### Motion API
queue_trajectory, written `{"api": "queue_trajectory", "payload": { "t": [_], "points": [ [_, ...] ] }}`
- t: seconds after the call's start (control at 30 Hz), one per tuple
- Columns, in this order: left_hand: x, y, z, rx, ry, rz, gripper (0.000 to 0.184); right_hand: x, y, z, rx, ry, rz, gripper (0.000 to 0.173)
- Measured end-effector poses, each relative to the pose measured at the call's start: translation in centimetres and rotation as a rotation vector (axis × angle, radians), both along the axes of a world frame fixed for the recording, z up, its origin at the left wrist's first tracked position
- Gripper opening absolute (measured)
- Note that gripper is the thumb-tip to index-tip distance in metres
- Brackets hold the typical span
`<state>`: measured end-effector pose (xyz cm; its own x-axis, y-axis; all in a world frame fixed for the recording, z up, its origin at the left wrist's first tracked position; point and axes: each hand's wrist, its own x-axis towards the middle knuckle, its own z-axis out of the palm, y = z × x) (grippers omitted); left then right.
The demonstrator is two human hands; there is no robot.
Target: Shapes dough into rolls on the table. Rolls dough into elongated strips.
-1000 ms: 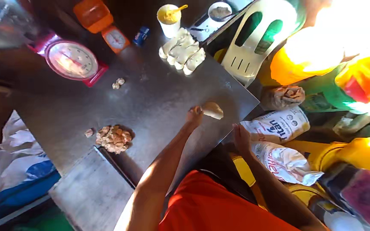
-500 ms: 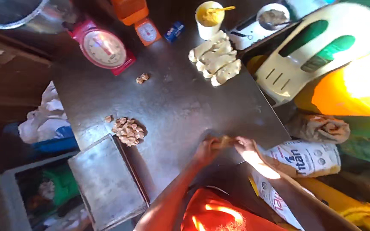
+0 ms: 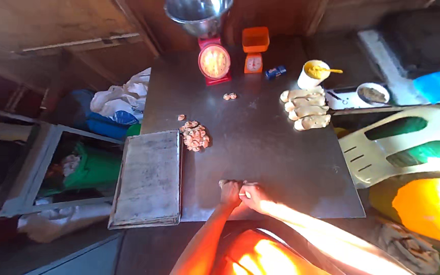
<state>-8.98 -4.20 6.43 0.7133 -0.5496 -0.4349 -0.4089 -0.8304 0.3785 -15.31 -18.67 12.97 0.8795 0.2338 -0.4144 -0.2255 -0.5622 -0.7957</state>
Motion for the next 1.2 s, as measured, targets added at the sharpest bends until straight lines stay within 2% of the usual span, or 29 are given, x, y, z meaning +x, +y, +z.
{"api": "queue_trajectory", "payload": {
  "t": [0.03,0.1,0.17,0.23,0.3,0.37,0.43,0.53,0.6,0.7,0.77,0.83,0.87,0.93,1.0,1.03,1.13,1.2],
  "points": [
    [0.8,-0.6,0.6,0.094,0.098,0.053,0.044,-0.8,0.0,1.4,0.113,0.079,0.030,0.028],
    [3.0,-1.0,1.1,0.127,0.172,0.245,0.069,-1.7,0.4,4.4,0.252,0.192,0.041,0.028],
    [4.9,-1.5,2.7,0.077,0.126,0.360,0.070,-0.5,-0.9,6.2,0.342,0.230,-0.173,0.026],
    [5.5,-2.8,4.6,0.037,0.096,0.370,0.068,1.6,-3.8,4.9,0.557,0.112,-0.467,0.029],
    [4.7,-4.8,4.3,-0.024,0.115,0.298,0.064,4.0,-7.0,3.2,0.676,0.030,-0.631,0.027],
    [3.5,-6.6,1.3,-0.130,0.115,0.136,0.067,6.4,-8.7,2.0,0.644,-0.099,-0.715,0.021],
    [1.5,-7.3,-2.8,-0.146,0.043,-0.012,0.076,8.9,-9.8,1.3,0.531,-0.171,-0.796,0.021],
    [-0.7,-6.2,-6.5,-0.127,-0.189,-0.020,0.073,13.3,-11.8,0.8,0.366,-0.247,-0.935,0.040],
    [-0.9,-4.4,-7.6,-0.151,-0.268,-0.006,0.070,16.8,-13.4,-0.4,0.264,-0.300,-0.973,0.045],
    [1.2,-3.3,-6.5,-0.263,-0.150,0.105,0.062,22.3,-15.7,-3.4,0.098,-0.327,-0.861,0.053],
    [4.4,-4.3,-3.6,-0.508,-0.017,0.380,0.049,25.2,-16.0,-4.6,0.129,-0.328,-0.635,0.049],
    [9.0,-6.0,-0.1,-0.815,0.169,0.712,0.039,26.0,-14.3,-4.8,0.208,-0.272,-0.361,0.046],
    [11.4,-6.8,1.4,-0.952,0.260,0.825,0.039,25.7,-12.9,-4.9,0.220,-0.259,-0.240,0.054],
    [15.0,-8.3,2.6,-1.156,0.367,0.871,0.037,24.6,-10.2,-4.9,0.256,-0.270,-0.105,0.077],
    [16.4,-9.8,2.5,-1.227,0.391,0.864,0.022,23.3,-9.0,-5.1,0.319,-0.289,-0.154,0.091],
    [16.5,-10.4,2.4,-1.231,0.409,0.870,0.015,22.6,-9.0,-5.2,0.317,-0.290,-0.211,0.088],
    [16.2,-11.2,2.2,-1.192,0.557,0.861,0.010,20.2,-10.0,-5.2,0.170,-0.304,-0.400,0.055],
    [15.4,-11.6,2.7,-1.129,0.654,0.847,0.014,18.3,-10.0,-5.2,0.022,-0.346,-0.539,0.047]
  ]
}}
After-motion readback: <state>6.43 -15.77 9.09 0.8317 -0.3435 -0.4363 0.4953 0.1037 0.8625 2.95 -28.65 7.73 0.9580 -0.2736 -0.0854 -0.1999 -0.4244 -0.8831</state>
